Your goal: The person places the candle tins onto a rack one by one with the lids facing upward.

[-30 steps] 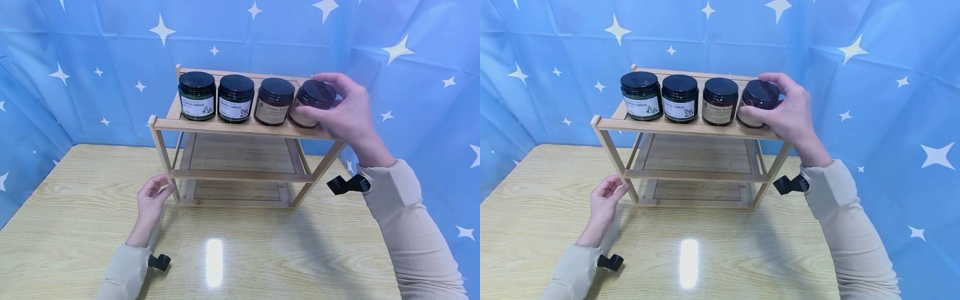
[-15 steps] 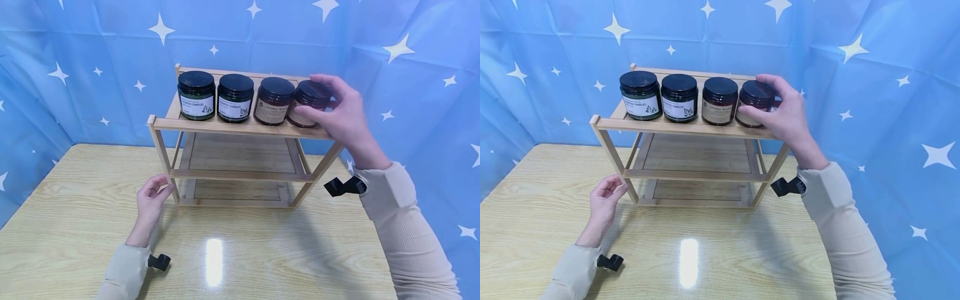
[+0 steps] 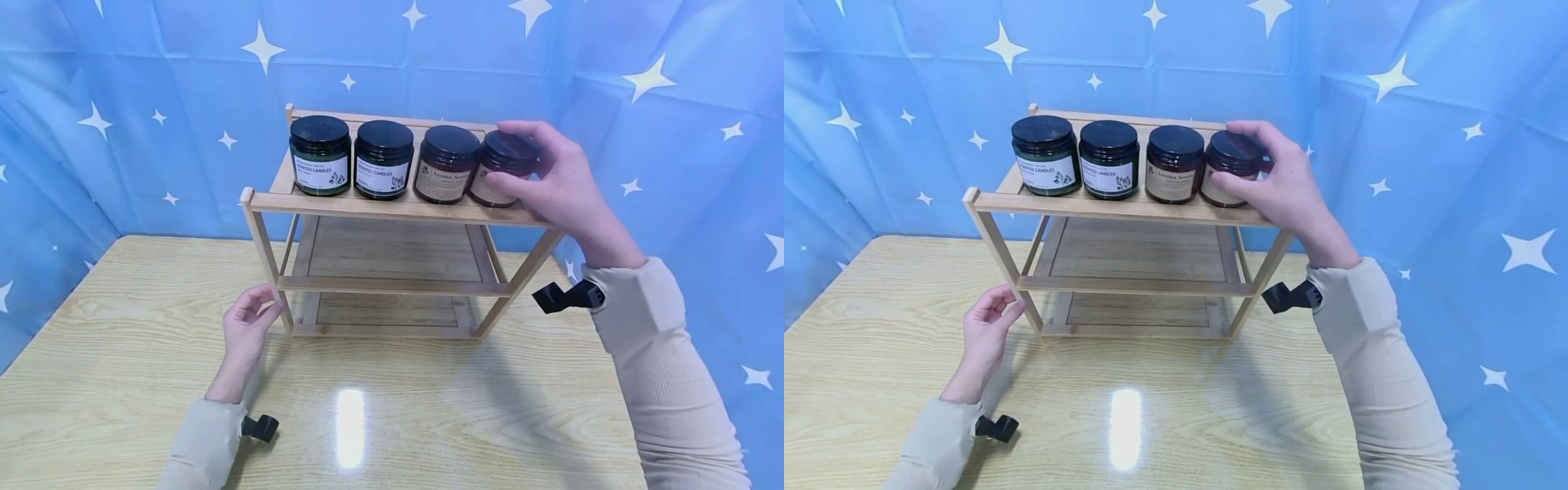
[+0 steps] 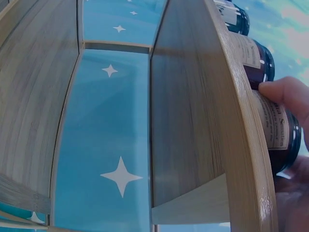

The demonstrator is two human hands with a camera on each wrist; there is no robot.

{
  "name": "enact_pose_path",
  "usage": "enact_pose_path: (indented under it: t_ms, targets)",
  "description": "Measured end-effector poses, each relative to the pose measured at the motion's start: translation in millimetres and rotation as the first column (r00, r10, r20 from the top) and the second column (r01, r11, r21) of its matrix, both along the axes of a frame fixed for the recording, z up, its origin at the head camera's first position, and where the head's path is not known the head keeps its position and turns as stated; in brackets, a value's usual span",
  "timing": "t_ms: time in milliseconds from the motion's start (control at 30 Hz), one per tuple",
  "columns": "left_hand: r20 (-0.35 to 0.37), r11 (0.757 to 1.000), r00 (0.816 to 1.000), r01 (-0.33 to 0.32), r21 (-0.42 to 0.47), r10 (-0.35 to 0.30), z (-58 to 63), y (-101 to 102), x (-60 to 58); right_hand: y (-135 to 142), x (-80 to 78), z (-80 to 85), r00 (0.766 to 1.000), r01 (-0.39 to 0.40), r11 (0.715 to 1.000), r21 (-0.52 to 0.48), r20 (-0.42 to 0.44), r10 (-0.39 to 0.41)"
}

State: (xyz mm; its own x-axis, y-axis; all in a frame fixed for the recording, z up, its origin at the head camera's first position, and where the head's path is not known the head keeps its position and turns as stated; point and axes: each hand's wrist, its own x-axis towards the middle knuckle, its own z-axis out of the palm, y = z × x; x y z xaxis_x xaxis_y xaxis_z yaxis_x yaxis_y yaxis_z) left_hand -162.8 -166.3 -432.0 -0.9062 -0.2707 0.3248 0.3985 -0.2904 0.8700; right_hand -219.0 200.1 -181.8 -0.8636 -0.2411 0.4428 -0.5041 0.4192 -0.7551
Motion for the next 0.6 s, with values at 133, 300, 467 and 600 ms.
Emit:
enact_pose_path:
  t_ms: [133, 300, 467, 600]
  targets:
    - [0.002, 1.0, 1.0, -0.002, 0.004, 0.002, 0.8, 0.3, 0.2, 0.9, -0.2, 0.6, 0.999, -0.034, 0.999, -0.02, 0.002, 0.034]
    - [0.002, 1.0, 1.0, -0.009, 0.008, 0.009, 1.6, 0.6, 0.0, 1.6, -0.2, 1.1, 0.998, -0.066, 0.996, -0.052, 0.008, 0.067]
    - [-0.007, 1.0, 1.0, -0.006, 0.01, 0.006, 1.2, 0.5, -0.1, 3.1, -0.3, 0.4, 0.994, -0.094, 0.987, -0.128, 0.039, 0.1]
    - [-0.015, 1.0, 1.0, 0.001, 0.008, -0.001, 0.7, 0.3, 0.6, 6.6, 1.8, 0.9, 0.986, -0.094, 0.971, -0.221, 0.117, 0.122]
